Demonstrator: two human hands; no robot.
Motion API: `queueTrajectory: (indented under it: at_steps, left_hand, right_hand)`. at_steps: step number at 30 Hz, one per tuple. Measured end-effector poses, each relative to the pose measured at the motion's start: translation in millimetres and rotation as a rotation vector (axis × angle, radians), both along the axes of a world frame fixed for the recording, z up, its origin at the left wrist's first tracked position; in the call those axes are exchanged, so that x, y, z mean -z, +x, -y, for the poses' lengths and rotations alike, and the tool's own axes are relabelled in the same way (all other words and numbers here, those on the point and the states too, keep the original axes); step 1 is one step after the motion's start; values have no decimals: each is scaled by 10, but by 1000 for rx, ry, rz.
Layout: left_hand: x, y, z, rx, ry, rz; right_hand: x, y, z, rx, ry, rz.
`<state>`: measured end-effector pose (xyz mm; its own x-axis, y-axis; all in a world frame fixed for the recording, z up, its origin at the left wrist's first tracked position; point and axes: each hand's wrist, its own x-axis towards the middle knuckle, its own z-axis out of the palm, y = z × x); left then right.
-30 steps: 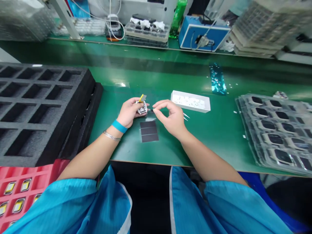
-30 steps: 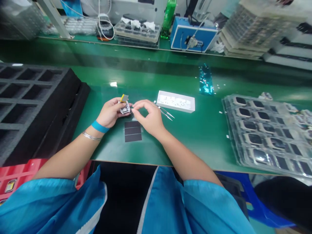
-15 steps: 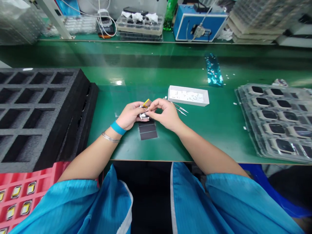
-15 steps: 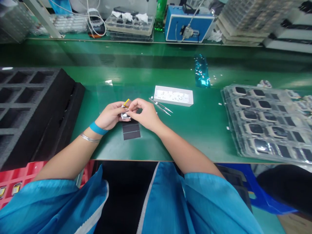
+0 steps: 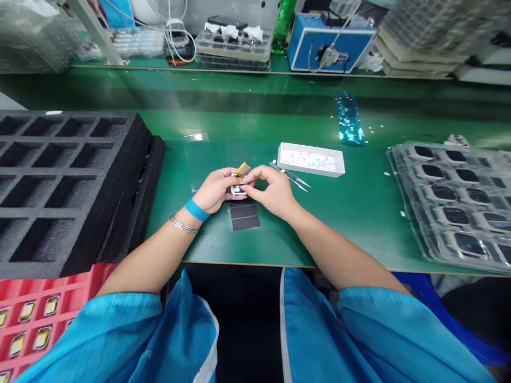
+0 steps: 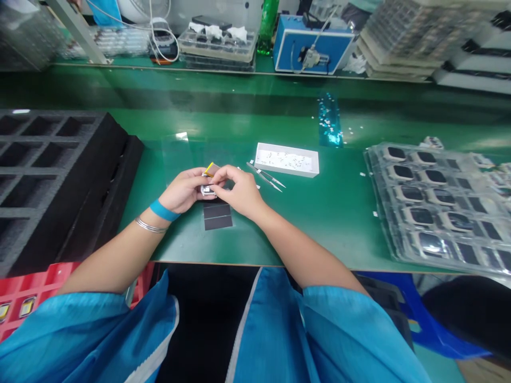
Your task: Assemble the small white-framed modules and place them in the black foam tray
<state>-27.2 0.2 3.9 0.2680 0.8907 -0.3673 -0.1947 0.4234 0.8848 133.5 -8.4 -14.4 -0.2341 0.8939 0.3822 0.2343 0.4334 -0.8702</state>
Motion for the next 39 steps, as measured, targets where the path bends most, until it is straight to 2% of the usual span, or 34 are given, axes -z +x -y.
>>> queueTrajectory:
  at_steps: [5, 10, 12, 15, 19, 21, 26, 32, 36, 39]
  left_hand:
    - [23, -5, -2, 15, 5, 21]
    - [29, 3, 14, -63, 21, 44]
    - [21, 6, 21, -72, 26, 43]
    - [13, 11, 22, -54, 23, 21]
    - [22, 10, 13, -22, 17, -2]
    - [24, 6, 7, 10, 2, 6]
    - [-5, -14, -2, 78, -61, 101]
    - [10, -13, -2, 85, -28, 96]
    - [35, -15, -13, 55, -48, 60]
    - [35, -39, -33, 19, -104, 131]
  right_hand:
    - [18, -8, 17, 29, 57, 111]
    - [-17, -33, 47, 105, 263, 293]
    - [-24, -24, 35, 165, 288, 300]
    - [13, 17, -35, 175, 168, 185]
    - [97, 61, -151, 46, -87, 0]
    - [108, 64, -174, 40, -104, -3]
    - [56, 58, -142, 152, 86, 42]
    - [55, 50, -113, 152, 243, 129]
    - [60, 34, -75, 158, 444, 300]
    - [51, 36, -49, 154, 616, 488]
